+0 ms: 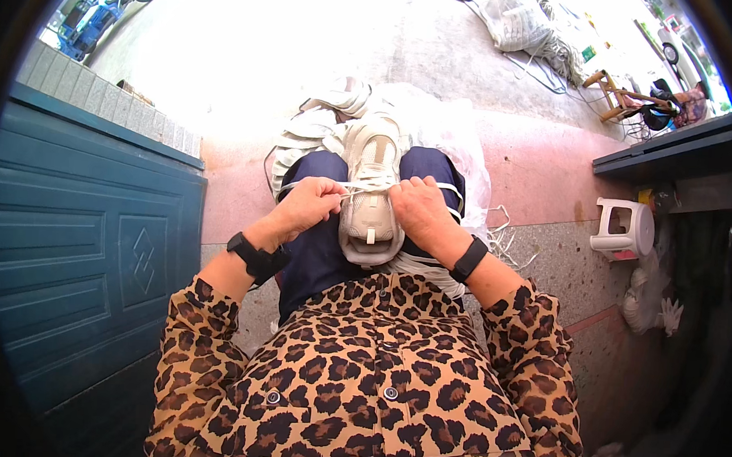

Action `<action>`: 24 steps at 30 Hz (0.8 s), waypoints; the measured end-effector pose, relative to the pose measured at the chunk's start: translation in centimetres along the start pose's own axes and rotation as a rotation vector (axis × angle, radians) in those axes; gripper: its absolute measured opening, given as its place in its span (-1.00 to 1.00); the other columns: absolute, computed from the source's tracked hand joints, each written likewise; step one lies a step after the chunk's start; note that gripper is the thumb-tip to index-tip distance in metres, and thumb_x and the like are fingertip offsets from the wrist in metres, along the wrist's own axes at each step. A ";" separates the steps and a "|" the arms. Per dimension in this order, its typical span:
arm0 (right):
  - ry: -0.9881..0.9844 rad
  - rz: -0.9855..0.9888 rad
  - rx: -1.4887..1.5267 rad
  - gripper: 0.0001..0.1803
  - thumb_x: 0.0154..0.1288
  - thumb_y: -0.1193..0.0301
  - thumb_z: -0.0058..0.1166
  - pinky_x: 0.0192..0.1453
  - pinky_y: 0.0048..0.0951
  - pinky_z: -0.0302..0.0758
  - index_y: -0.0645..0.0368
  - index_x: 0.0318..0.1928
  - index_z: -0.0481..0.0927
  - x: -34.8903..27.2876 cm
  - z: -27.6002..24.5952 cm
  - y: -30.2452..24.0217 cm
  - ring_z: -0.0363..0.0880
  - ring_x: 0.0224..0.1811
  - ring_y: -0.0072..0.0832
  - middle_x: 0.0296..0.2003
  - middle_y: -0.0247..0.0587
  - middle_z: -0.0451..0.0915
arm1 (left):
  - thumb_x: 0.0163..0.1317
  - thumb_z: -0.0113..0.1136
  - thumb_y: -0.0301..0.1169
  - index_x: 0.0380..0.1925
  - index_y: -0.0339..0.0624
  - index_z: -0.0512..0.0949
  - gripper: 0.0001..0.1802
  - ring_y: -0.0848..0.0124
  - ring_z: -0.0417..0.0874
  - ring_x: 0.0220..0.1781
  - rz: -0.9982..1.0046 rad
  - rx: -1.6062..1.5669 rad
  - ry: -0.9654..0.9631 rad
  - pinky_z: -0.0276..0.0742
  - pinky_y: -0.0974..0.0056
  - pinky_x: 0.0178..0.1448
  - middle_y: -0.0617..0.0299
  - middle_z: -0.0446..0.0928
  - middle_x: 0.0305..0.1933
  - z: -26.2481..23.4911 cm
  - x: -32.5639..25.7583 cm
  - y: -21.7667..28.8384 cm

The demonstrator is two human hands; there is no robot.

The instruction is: Manually threading and tightening shoelaces on footwear.

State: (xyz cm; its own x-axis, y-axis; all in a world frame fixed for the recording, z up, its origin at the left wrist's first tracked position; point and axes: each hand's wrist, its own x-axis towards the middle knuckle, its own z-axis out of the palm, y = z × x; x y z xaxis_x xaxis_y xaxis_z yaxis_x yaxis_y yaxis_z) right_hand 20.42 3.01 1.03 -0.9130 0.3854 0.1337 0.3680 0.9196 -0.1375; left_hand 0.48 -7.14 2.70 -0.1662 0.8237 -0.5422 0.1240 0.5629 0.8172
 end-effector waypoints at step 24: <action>0.052 0.247 -0.033 -0.78 0.13 0.25 0.06 -0.17 -0.31 0.24 0.13 -0.48 0.58 -0.9 -2.0 -1.8 0.40 -0.27 -0.34 -0.47 -0.26 0.48 | 0.02 0.19 -0.26 -0.53 -0.11 0.57 -0.83 0.27 0.43 -0.25 0.628 1.086 0.601 0.30 0.17 -0.19 0.28 0.52 -0.49 3.0 -0.3 -0.5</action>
State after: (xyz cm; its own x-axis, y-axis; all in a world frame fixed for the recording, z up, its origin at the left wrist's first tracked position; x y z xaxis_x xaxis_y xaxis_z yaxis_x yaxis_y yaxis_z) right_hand 20.91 1.21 3.13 -0.7846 0.6015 0.1504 0.5854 0.7986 -0.1402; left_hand 3.41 -7.48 1.92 -0.1562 0.9562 0.2475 0.9772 0.1131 0.1800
